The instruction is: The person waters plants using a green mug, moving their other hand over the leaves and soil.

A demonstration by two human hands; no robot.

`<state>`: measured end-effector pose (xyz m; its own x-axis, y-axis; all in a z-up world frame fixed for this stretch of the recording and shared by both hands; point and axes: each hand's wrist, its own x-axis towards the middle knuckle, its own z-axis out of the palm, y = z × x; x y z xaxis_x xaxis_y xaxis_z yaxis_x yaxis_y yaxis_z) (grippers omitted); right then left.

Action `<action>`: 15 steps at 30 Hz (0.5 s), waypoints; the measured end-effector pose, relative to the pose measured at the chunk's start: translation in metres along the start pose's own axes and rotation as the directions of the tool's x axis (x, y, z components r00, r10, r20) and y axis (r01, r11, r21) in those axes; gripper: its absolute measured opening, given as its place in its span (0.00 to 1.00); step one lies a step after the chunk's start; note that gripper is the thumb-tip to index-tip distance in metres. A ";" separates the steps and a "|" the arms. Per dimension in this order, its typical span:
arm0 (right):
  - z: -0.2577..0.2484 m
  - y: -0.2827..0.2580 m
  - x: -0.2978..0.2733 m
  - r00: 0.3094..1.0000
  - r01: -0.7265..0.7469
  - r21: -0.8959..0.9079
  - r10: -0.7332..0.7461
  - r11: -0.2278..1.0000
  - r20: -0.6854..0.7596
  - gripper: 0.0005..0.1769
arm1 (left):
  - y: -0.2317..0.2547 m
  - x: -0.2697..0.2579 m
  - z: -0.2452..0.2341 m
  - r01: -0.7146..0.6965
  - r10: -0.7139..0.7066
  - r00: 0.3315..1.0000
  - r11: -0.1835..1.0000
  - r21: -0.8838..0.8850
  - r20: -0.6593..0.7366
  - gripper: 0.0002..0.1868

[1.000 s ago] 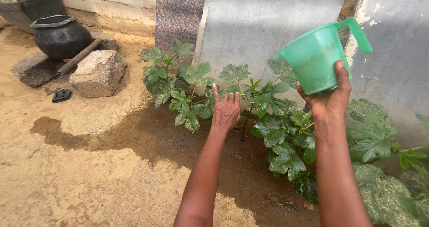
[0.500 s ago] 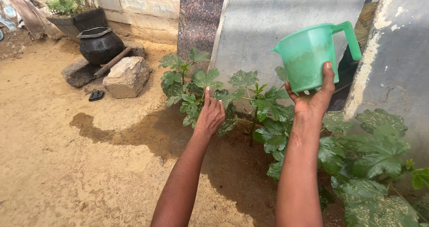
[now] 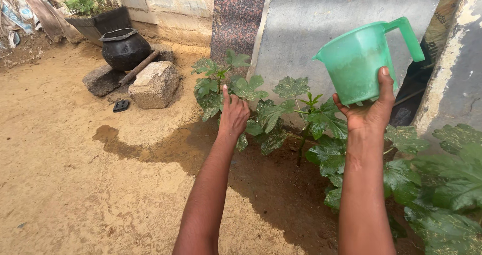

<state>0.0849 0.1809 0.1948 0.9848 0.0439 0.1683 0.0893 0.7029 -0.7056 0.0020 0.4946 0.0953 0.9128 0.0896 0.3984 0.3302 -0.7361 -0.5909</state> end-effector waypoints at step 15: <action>0.038 0.069 -0.036 0.980 -0.113 0.076 0.098 0.991 0.171 0.54 | 0.031 -0.009 0.144 0.214 -0.178 0.976 0.873 -0.438 0.122 0.33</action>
<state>0.0498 0.2549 0.1659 0.9488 0.2334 0.2130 -0.0340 0.7455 -0.6657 0.0385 0.5679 -0.0279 0.8621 0.3002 0.4082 0.3782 -0.9174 -0.1239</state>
